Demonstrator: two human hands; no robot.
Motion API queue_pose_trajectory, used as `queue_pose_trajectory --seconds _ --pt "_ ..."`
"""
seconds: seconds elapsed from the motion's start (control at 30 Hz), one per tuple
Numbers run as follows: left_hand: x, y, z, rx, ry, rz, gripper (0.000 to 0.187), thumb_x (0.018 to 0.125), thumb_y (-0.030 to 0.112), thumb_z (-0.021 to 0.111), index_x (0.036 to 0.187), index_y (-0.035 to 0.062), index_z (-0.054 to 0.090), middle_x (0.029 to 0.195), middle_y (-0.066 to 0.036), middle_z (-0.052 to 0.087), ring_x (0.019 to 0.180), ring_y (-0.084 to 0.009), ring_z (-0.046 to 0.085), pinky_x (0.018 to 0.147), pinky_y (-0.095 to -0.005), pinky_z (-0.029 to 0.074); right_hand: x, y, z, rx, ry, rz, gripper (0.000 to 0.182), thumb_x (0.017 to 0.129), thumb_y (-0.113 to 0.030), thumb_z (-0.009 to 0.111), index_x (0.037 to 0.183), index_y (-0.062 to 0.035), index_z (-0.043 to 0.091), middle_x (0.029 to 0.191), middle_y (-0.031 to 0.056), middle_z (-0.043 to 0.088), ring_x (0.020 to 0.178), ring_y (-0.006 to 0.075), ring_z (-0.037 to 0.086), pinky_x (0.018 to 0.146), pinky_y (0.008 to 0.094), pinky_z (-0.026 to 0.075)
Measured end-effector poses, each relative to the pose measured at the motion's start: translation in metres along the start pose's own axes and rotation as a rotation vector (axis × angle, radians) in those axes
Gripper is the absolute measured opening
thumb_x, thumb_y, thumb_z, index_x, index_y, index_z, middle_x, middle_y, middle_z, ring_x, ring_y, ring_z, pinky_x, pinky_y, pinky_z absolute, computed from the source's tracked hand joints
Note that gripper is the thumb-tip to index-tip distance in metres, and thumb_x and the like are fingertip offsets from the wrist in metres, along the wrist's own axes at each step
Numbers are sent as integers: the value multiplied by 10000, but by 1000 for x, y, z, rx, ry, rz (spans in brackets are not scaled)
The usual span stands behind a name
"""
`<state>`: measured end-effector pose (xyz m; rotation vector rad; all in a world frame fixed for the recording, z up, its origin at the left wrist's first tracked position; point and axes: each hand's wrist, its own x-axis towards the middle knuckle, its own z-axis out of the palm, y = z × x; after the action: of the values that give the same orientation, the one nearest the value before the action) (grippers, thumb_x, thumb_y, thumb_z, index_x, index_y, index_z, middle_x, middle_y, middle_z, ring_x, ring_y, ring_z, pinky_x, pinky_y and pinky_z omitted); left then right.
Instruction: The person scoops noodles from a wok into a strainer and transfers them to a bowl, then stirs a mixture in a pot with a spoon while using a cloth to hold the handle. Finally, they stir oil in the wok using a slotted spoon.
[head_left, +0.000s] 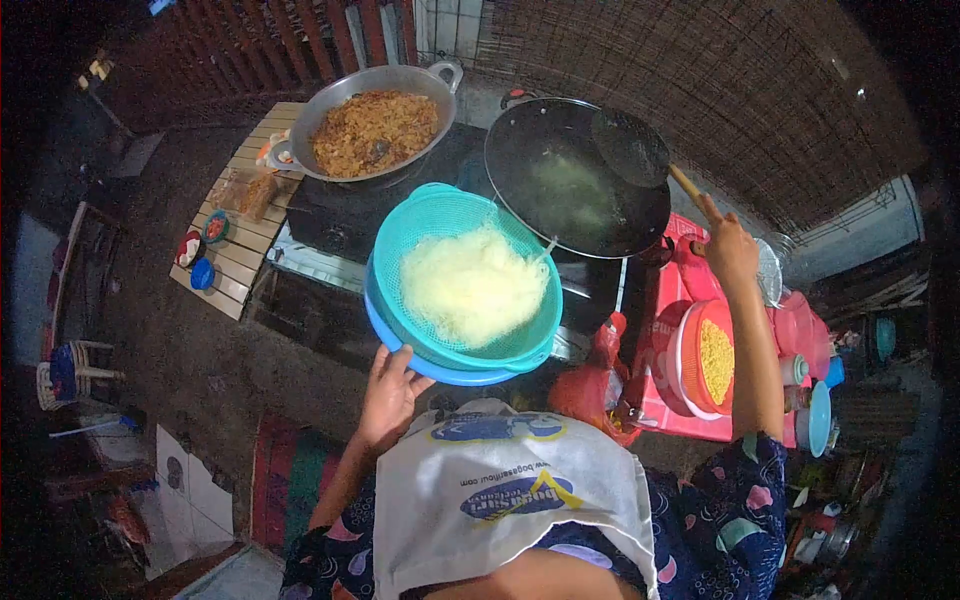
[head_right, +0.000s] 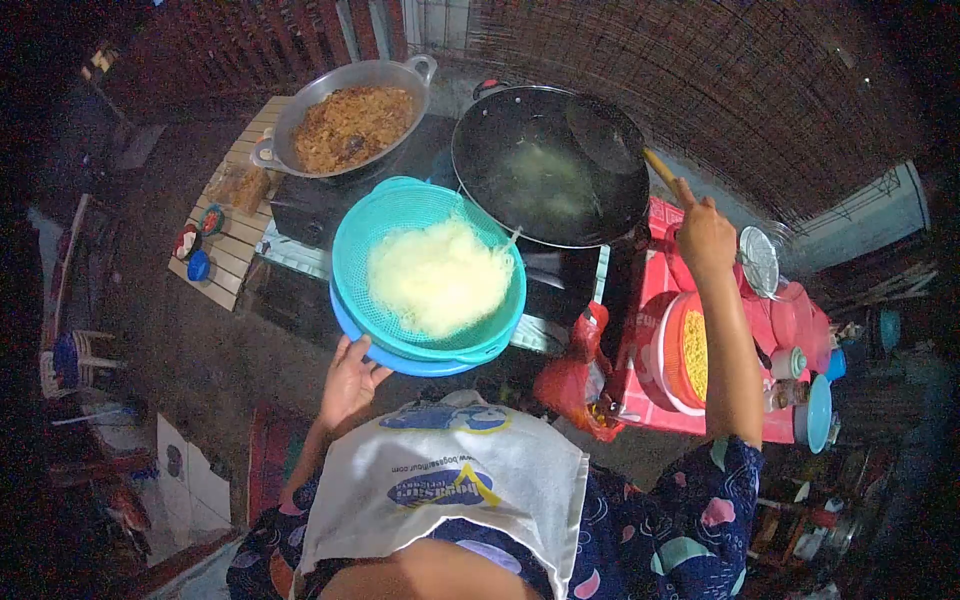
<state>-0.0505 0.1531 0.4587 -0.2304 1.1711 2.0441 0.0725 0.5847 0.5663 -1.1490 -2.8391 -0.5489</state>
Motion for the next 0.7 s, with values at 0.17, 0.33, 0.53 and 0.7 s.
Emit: queue_pose_trajectory --seconds 0.17,0.33,0.53,0.7 --pt "3 -1 -3 3 41 -18 337 878 173 489 1190 108 380 1104 -42 467 1000 -179 495 830 -368 452 30 8 27 -13 -19 -20 589 751 -72 468 1296 -266 357 980 176 567 796 331 612 685 411 500" --pt "2 0 -2 -39 36 -23 344 869 101 471 1196 80 367 1157 -77 445 1053 -231 477 828 -378 491 41 5 43 -9 -72 -32 565 760 -69 446 1286 -262 375 1003 189 569 814 324 612 698 404 501" --pt "0 2 2 29 36 -8 331 879 168 484 1188 110 383 1102 -47 475 998 -180 502 806 -358 467 41 10 50 30 -119 -23 549 753 -88 455 1272 -258 398 926 186 601 828 331 609 716 417 497" --pt "0 1 3 -3 44 -3 317 878 139 472 1180 90 389 1118 -67 471 1017 -204 500 823 -370 476 32 7 30 -13 -160 -21 535 740 -130 479 1254 -266 420 915 186 607 838 320 610 735 412 495"
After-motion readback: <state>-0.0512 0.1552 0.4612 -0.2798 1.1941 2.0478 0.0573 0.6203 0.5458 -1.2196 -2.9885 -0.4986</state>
